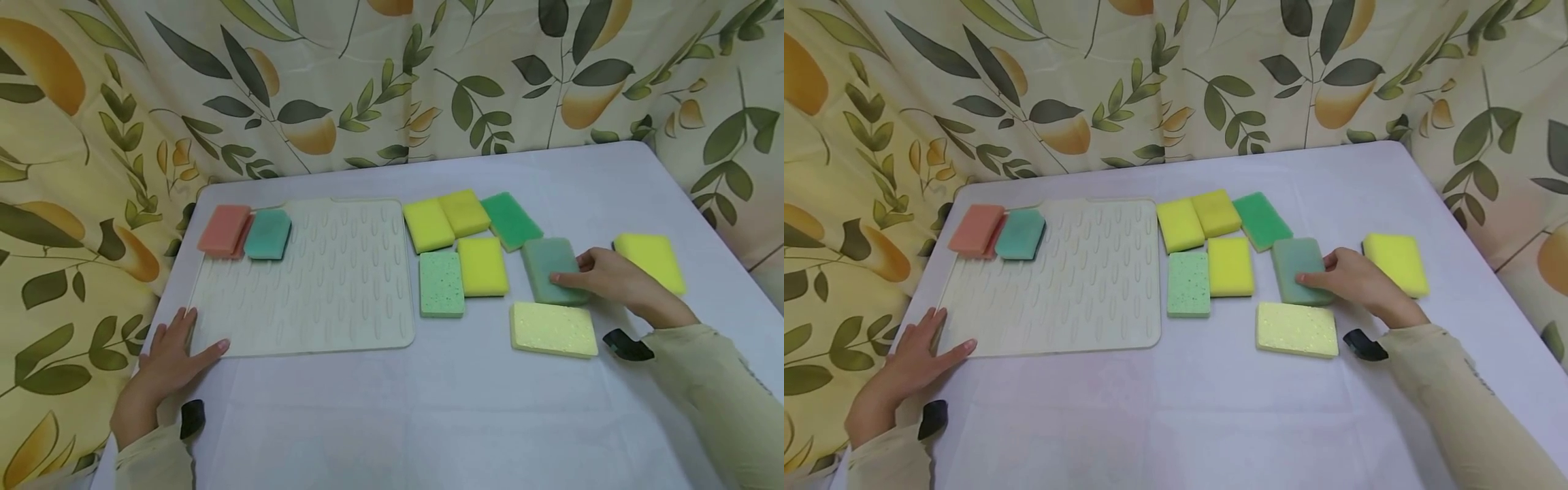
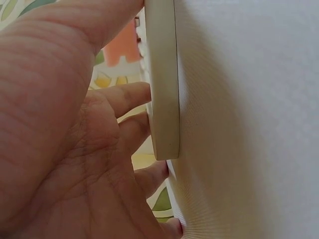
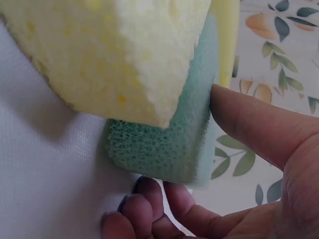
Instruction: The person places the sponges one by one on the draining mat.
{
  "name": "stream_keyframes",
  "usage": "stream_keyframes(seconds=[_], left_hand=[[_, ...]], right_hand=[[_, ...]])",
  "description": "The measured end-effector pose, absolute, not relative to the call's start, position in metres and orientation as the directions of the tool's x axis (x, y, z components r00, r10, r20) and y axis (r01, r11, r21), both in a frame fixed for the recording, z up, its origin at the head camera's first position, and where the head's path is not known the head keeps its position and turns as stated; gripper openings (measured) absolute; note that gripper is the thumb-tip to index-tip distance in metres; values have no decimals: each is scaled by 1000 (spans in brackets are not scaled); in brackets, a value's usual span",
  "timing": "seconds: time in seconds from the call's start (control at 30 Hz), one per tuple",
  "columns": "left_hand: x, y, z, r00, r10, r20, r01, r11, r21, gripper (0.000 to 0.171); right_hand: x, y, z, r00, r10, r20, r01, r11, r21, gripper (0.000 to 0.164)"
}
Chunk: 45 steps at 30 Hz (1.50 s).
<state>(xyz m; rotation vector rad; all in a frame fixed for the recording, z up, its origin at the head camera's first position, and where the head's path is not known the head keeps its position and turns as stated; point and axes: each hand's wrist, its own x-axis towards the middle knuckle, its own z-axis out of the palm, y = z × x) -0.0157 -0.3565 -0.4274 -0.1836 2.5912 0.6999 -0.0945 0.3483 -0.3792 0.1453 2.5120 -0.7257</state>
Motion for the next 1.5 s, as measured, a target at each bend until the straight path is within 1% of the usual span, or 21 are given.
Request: stream_keyframes(seconds=[0.2, 0.33, 0.57, 0.77, 0.93, 1.13, 1.27, 1.5], left_hand=[[-17, -356, -427, -894, -12, -447, -234, 864, 445, 114], [-16, -356, -426, -892, -14, -452, -240, 861, 449, 114], [-15, -356, -427, -895, -8, -446, -237, 856, 460, 114], [-15, -357, -428, -893, -16, -449, -244, 857, 455, 114], [-15, -358, -428, -893, -20, -449, -245, 859, 449, 114], [-15, -358, -429, -894, -13, -447, -243, 854, 460, 114], [-15, -357, -427, -893, -15, -450, -246, 853, 459, 114], [-15, -356, -426, -896, -13, -444, -241, 855, 460, 113]], right_hand=[[-93, 351, -376, -876, -35, -480, 246, 825, -509, 73], [-94, 355, -375, -893, -38, -449, 238, 806, -542, 66], [-95, 362, -364, -918, -12, -397, 237, 786, -571, 62], [-96, 356, -354, -933, 10, -360, 240, 762, -601, 59], [-99, 339, -355, -936, 8, -351, 260, 689, -677, 57], [-104, 315, -356, -929, -56, -366, 269, 576, -771, 52], [-108, 299, -356, -920, -99, -380, 276, 526, -805, 54], [-116, 272, -354, -904, -166, -394, 280, 465, -840, 69]])
